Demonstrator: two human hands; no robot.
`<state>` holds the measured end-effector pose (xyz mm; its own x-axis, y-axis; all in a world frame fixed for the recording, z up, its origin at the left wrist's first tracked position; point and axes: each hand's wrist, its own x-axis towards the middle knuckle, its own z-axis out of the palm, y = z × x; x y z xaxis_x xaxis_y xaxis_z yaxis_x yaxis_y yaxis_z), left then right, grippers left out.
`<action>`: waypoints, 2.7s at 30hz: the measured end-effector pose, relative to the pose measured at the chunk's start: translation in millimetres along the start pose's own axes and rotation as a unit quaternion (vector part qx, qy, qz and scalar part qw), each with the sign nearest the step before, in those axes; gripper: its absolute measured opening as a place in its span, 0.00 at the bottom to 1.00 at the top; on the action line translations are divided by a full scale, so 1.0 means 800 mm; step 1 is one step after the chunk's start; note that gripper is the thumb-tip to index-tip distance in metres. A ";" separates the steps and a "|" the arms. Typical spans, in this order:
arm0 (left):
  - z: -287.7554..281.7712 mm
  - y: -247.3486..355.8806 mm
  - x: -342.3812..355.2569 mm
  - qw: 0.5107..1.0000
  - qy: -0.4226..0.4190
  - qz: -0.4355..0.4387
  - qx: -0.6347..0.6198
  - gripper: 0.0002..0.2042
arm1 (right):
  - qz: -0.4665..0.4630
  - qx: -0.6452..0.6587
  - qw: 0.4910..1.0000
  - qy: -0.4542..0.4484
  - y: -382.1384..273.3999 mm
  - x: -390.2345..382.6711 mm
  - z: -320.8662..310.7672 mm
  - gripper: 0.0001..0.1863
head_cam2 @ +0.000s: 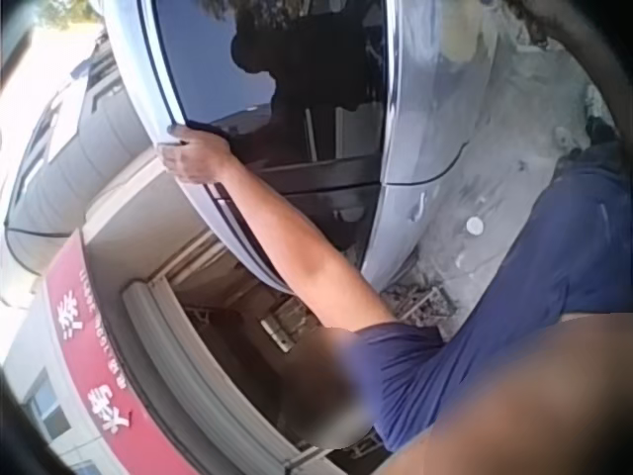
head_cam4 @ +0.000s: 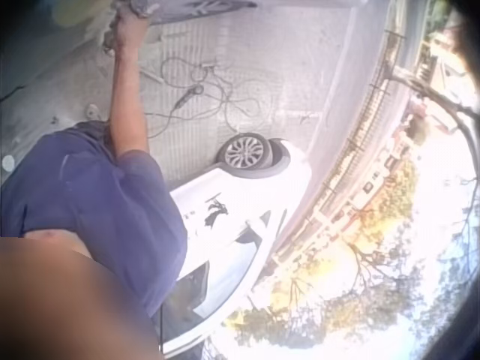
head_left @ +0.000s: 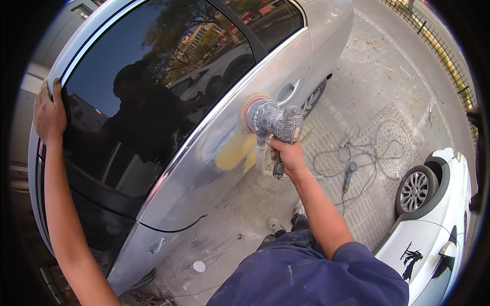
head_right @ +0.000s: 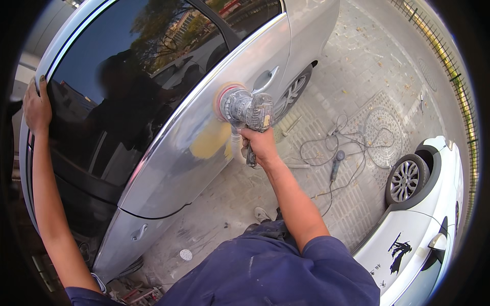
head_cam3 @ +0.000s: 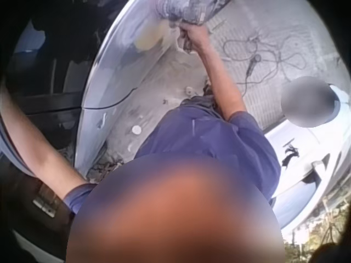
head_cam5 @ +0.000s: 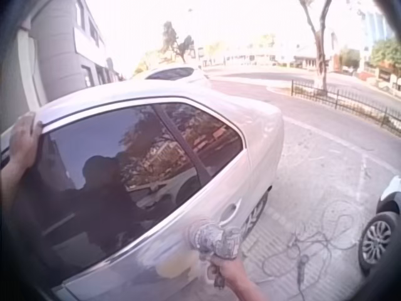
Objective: The person uses an orbital sander to sand the side panel of a silver car door. They move the sander across the door surface, creating a matte sanded area. The person occasionally places a hand on the door to stabilize it while sanding.
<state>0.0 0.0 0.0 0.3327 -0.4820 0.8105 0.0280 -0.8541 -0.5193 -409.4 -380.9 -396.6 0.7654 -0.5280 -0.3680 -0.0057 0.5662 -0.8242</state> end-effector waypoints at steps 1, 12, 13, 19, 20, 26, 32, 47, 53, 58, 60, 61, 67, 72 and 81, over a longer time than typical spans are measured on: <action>0.000 0.001 -0.001 1.000 0.000 -0.001 -0.002 0.37 | 0.000 0.006 1.000 -0.005 0.000 0.001 -0.003 0.04; 0.009 -0.008 0.000 1.000 0.006 -0.002 -0.010 0.40 | -0.124 -0.301 0.945 -0.035 0.058 -0.056 0.044 0.16; 0.009 -0.007 0.000 1.000 0.004 -0.003 -0.014 0.40 | -0.080 -0.262 0.961 -0.024 0.056 -0.049 0.041 0.15; 0.004 -0.008 -0.002 1.000 0.000 0.003 -0.021 0.40 | 0.001 0.036 0.999 0.000 0.011 0.019 -0.012 0.07; 0.003 -0.007 -0.001 1.000 -0.002 0.003 -0.020 0.40 | 0.020 0.053 0.998 0.026 0.008 0.023 -0.017 0.07; 0.003 -0.004 0.000 1.000 0.006 0.003 -0.010 0.40 | 0.046 0.026 0.998 -0.032 0.073 -0.041 0.011 0.08; 0.003 -0.007 0.000 0.999 0.001 -0.008 -0.048 0.40 | -0.043 -0.165 0.984 -0.058 0.143 -0.095 0.037 0.16; 0.007 -0.009 0.002 0.999 -0.043 -0.020 -0.012 0.39 | 0.078 0.125 0.988 -0.037 0.155 -0.049 0.006 0.09; 0.013 -0.010 0.007 0.999 0.023 0.011 -0.041 0.38 | 0.054 0.066 0.996 -0.018 0.212 -0.120 0.056 0.10; 0.016 -0.013 0.008 1.000 -0.018 0.005 -0.020 0.41 | 0.026 0.105 0.994 -0.021 0.185 -0.071 0.027 0.08; 0.016 -0.014 0.010 1.000 -0.018 0.005 -0.019 0.39 | 0.014 0.143 0.989 -0.019 0.178 -0.055 0.019 0.08; 0.016 -0.014 0.011 1.000 -0.014 0.003 -0.017 0.38 | 0.031 0.139 0.990 -0.018 0.178 -0.055 0.019 0.08; 0.020 -0.010 0.010 1.000 0.015 0.014 0.002 0.42 | 0.087 0.063 0.994 -0.014 0.209 -0.117 0.045 0.08; 0.022 -0.010 0.011 1.000 0.013 0.015 -0.015 0.42 | 0.034 0.073 0.996 -0.032 0.204 -0.103 0.051 0.07; 0.017 -0.006 0.012 1.000 -0.003 0.004 -0.001 0.42 | 0.055 0.040 0.997 -0.021 0.231 -0.128 0.045 0.13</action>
<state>16.2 2.1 6.8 0.3393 -0.4882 0.8041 0.0234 -0.8502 -0.5260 -465.8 -199.1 -495.5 0.7894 -0.4336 -0.4345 -0.0406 0.6695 -0.7417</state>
